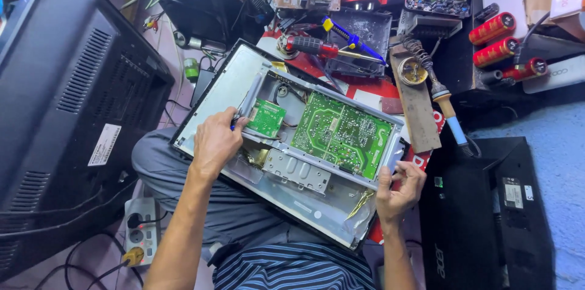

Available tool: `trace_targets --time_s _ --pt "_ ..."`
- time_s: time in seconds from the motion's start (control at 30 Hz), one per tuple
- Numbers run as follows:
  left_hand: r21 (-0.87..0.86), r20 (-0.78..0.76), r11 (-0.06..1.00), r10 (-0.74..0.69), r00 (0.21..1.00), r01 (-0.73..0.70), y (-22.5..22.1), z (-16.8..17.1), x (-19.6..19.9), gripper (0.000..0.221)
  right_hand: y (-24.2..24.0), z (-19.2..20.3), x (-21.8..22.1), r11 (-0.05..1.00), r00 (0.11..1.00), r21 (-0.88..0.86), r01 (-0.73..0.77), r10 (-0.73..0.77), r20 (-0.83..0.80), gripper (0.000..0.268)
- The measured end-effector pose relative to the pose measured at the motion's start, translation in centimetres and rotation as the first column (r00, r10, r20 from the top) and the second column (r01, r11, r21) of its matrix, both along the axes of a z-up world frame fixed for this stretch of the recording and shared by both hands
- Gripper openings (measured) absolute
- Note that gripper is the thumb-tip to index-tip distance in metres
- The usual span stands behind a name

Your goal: The person is disassembling a monitor by removing screws from the internal circuit board using a screwdriver.

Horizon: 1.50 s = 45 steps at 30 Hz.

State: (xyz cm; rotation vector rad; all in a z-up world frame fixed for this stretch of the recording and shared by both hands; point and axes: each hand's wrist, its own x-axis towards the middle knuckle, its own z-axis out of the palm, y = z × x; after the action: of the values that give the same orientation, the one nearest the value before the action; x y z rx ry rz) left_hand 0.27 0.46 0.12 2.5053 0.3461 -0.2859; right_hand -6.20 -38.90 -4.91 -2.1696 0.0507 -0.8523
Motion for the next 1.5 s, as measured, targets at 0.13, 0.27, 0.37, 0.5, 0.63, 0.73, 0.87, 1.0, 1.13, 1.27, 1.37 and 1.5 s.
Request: trace_targets --time_s 0.13,0.27,0.37,0.5,0.63,0.73,0.87,1.0,1.13,1.27,1.37,1.5 --pt "0.015 0.042 1.000 -0.013 0.999 0.012 0.1 -0.4 -0.4 0.040 4.6 6.1 2.2 0.963 0.984 -0.201 -0.177 0.177 -0.020 0.018" --pt "0.058 0.225 0.998 -0.001 0.974 -0.012 0.1 -1.5 -1.4 0.037 9.3 7.0 6.2 0.807 0.837 -0.220 -0.547 0.527 -0.148 0.020" --pt "0.084 0.322 0.996 -0.002 0.947 -0.027 0.0 -1.9 -1.9 0.035 12.6 6.7 8.9 0.716 0.780 -0.311 -0.625 0.586 -0.219 0.024" --pt "0.108 0.393 0.994 -0.024 0.919 -0.021 0.2 -2.6 -2.5 0.035 15.8 4.0 11.7 0.625 0.756 -0.428 -0.653 0.568 -0.325 0.028" --pt "0.113 0.359 0.993 -0.015 0.933 -0.028 0.1 -2.7 -2.4 0.033 16.8 1.3 12.5 0.629 0.758 -0.424 -0.651 0.514 -0.402 0.030" --pt "0.127 0.354 0.992 -0.029 0.935 -0.018 0.1 -2.7 -2.3 0.034 17.1 0.9 12.6 0.670 0.793 -0.428 -0.607 0.470 -0.389 0.032" --pt "0.105 0.336 0.994 -0.018 0.942 -0.018 0.3 -2.0 -1.8 0.037 17.3 1.0 12.6 0.705 0.781 -0.359 -0.611 0.465 -0.417 0.027" --pt "0.208 0.486 0.972 -0.001 0.874 -0.114 -1.0 -0.3 -1.0 0.040 17.1 -0.4 13.1 0.713 0.793 -0.360 -0.601 0.476 -0.380 0.024" --pt "0.249 0.527 0.960 -0.024 0.849 -0.127 -2.3 1.4 0.6 0.041 17.2 0.7 12.7 0.720 0.796 -0.355 -0.596 0.473 -0.379 0.025" --pt "0.257 0.501 0.964 -0.071 0.862 -0.070 -3.7 2.0 2.3 0.044 17.0 1.2 12.8 0.730 0.795 -0.332 -0.597 0.483 -0.367 0.028" --pt "0.198 0.460 0.980 -0.087 0.883 -0.007 -5.1 2.3 3.4 0.045 17.0 2.0 12.6 0.744 0.793 -0.295 -0.600 0.501 -0.348 0.027" --pt "0.191 0.444 0.978 -0.163 0.881 0.085 -7.3 2.4 5.5 0.044 16.8 2.2 13.0 0.727 0.809 -0.358 -0.586 0.499 -0.312 0.025"
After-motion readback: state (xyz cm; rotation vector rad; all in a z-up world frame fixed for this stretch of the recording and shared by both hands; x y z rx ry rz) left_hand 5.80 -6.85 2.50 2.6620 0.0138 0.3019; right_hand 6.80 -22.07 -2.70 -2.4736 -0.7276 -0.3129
